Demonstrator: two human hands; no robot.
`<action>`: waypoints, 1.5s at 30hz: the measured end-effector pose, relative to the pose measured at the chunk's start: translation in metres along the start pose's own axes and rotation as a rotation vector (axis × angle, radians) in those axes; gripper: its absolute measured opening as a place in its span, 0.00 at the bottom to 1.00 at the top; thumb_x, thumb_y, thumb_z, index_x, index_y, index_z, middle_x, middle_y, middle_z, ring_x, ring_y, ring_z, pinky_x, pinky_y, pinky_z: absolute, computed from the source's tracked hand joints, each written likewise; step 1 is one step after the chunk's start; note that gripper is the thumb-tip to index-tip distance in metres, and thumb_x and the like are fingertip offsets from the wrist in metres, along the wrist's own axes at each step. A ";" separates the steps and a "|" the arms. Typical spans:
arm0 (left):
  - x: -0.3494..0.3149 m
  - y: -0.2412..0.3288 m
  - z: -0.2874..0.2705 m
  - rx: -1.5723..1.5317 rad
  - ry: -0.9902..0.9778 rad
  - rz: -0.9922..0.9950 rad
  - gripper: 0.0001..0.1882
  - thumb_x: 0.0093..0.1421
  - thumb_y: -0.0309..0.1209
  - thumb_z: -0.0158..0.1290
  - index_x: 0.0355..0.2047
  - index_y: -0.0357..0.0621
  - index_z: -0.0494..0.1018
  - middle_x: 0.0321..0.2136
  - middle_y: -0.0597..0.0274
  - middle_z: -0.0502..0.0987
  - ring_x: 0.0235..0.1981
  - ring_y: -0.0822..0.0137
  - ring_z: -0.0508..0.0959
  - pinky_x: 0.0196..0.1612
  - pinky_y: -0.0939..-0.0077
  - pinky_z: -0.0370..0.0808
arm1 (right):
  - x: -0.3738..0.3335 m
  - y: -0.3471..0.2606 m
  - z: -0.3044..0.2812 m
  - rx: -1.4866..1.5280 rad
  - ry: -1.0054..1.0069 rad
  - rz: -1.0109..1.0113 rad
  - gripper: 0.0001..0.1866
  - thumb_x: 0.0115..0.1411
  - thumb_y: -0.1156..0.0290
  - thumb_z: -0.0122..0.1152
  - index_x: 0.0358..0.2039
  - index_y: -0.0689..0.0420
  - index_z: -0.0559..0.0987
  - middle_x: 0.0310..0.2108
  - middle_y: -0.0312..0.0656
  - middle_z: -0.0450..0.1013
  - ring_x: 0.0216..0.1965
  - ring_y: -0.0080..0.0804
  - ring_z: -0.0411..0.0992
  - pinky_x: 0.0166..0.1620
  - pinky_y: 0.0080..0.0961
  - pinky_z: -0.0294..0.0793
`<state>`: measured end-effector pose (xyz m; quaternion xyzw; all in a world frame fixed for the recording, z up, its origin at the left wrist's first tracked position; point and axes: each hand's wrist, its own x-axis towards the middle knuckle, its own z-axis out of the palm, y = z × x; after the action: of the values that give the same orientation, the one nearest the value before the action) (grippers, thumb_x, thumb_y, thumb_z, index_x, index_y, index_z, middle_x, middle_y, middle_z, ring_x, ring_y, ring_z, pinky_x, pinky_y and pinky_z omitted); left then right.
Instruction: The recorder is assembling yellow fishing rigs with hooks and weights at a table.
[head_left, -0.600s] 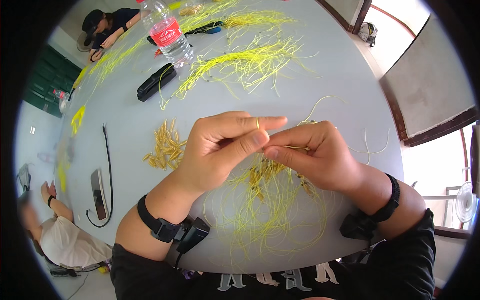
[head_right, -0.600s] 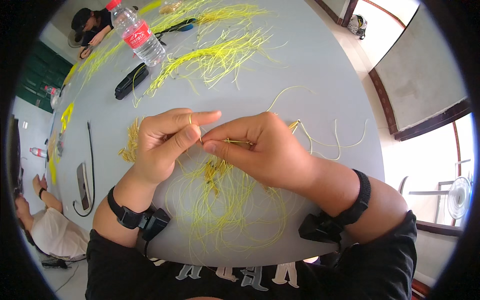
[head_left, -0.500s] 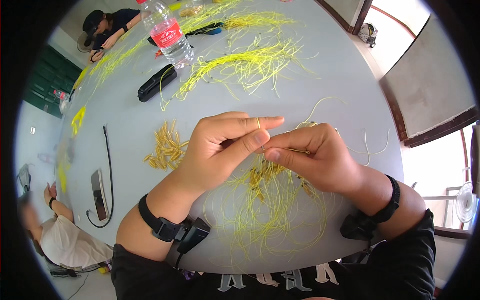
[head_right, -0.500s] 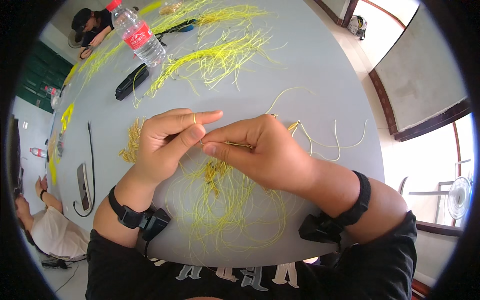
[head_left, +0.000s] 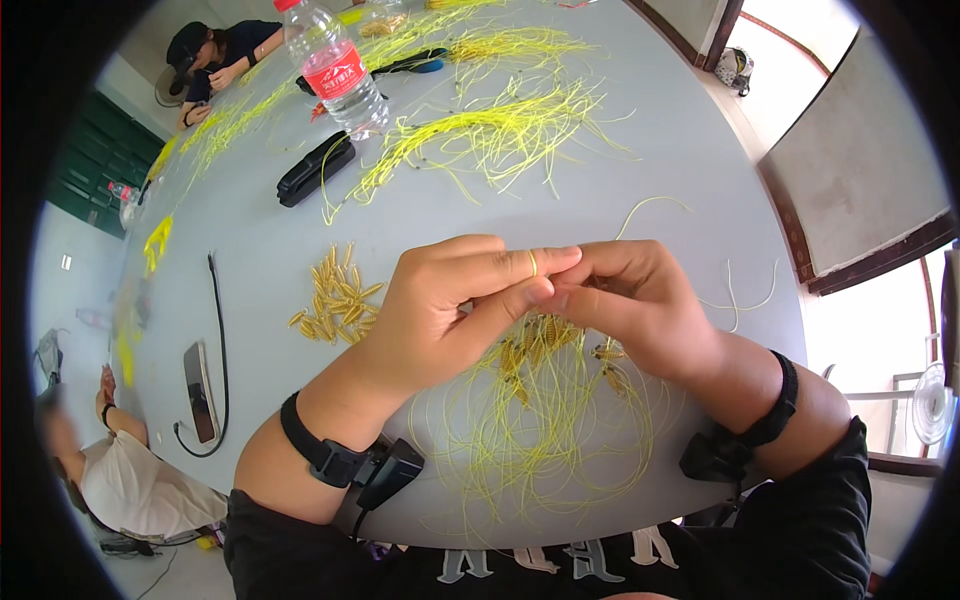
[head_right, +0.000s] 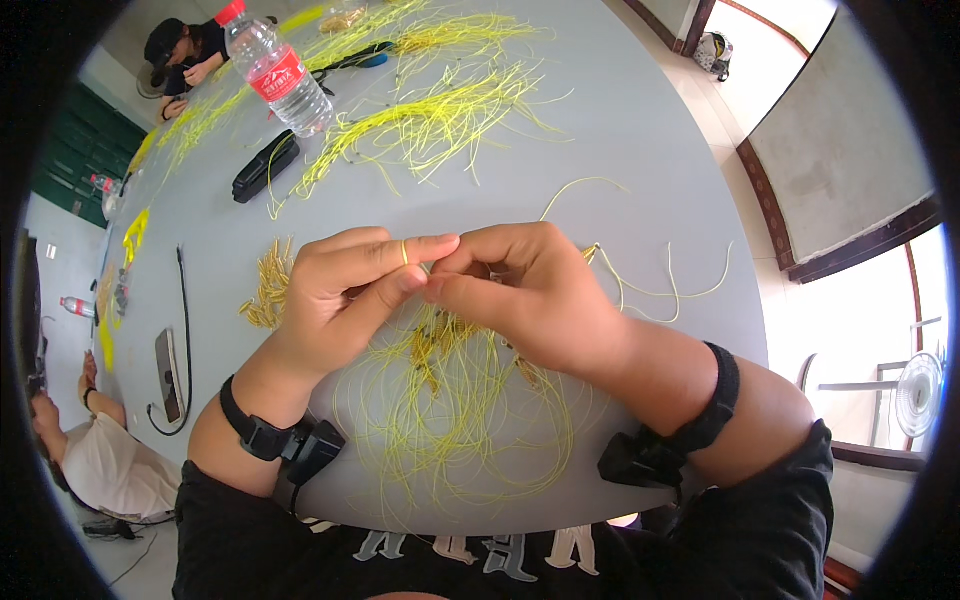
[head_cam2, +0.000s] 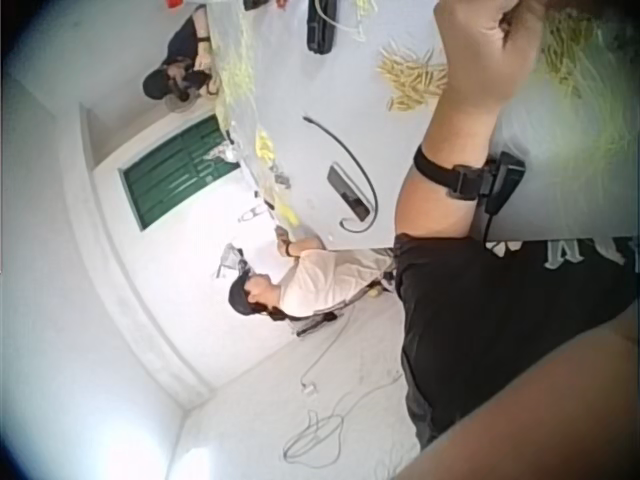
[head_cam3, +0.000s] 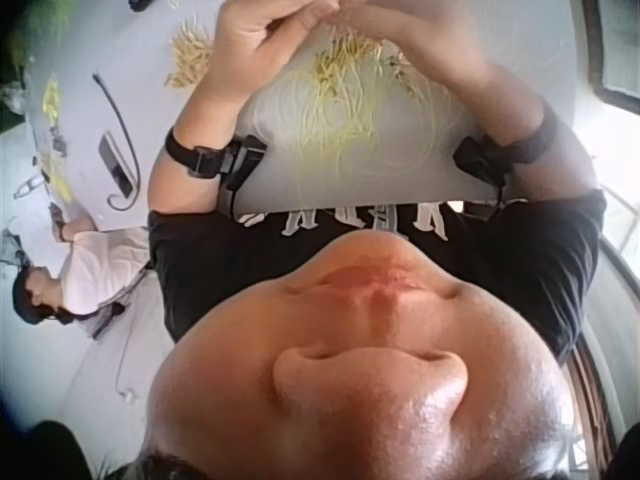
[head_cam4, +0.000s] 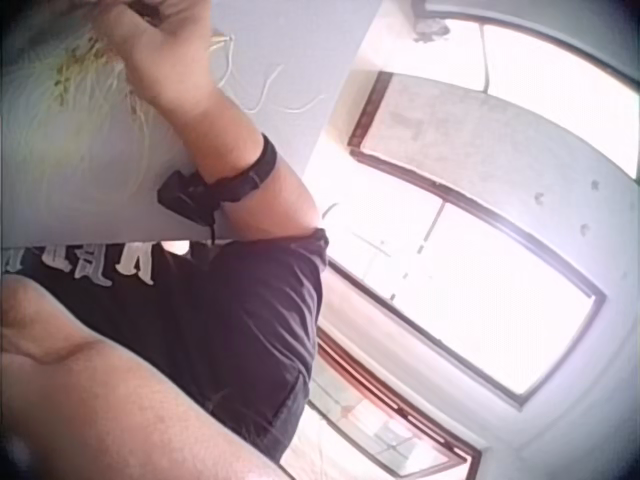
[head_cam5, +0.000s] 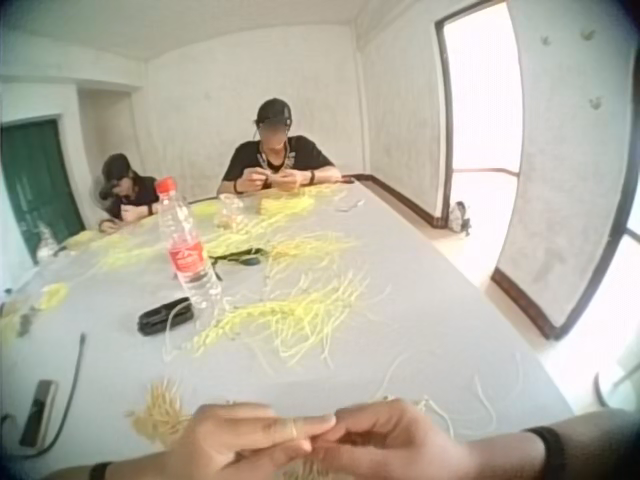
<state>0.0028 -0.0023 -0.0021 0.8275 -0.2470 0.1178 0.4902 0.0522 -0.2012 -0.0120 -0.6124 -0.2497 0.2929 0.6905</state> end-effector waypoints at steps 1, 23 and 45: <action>0.002 0.004 0.000 0.070 0.020 0.011 0.12 0.61 0.29 0.54 0.42 0.37 0.79 0.17 0.67 0.68 0.18 0.77 0.62 0.22 0.82 0.57 | 0.001 0.000 -0.002 0.023 -0.003 0.028 0.07 0.59 0.74 0.60 0.34 0.65 0.79 0.25 0.32 0.73 0.27 0.14 0.68 0.29 0.14 0.66; 0.008 -0.014 -0.037 -1.704 0.149 -0.589 0.24 0.66 0.34 0.46 0.14 0.54 0.49 0.14 0.75 0.46 0.12 0.80 0.44 0.13 0.83 0.40 | 0.004 -0.001 -0.005 0.017 -0.232 -0.030 0.04 0.58 0.77 0.59 0.30 0.66 0.78 0.29 0.35 0.72 0.32 0.18 0.69 0.36 0.18 0.67; 0.007 -0.016 -0.020 -1.035 0.508 -0.674 0.23 0.57 0.23 0.51 0.14 0.52 0.51 0.14 0.77 0.48 0.13 0.79 0.47 0.16 0.80 0.43 | 0.009 0.003 -0.003 -0.101 0.191 -0.044 0.08 0.60 0.78 0.57 0.38 0.68 0.73 0.34 0.46 0.77 0.36 0.29 0.78 0.42 0.21 0.78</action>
<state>0.0176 0.0197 -0.0011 0.4642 0.1234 0.0156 0.8770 0.0601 -0.1964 -0.0158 -0.6658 -0.2106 0.2053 0.6857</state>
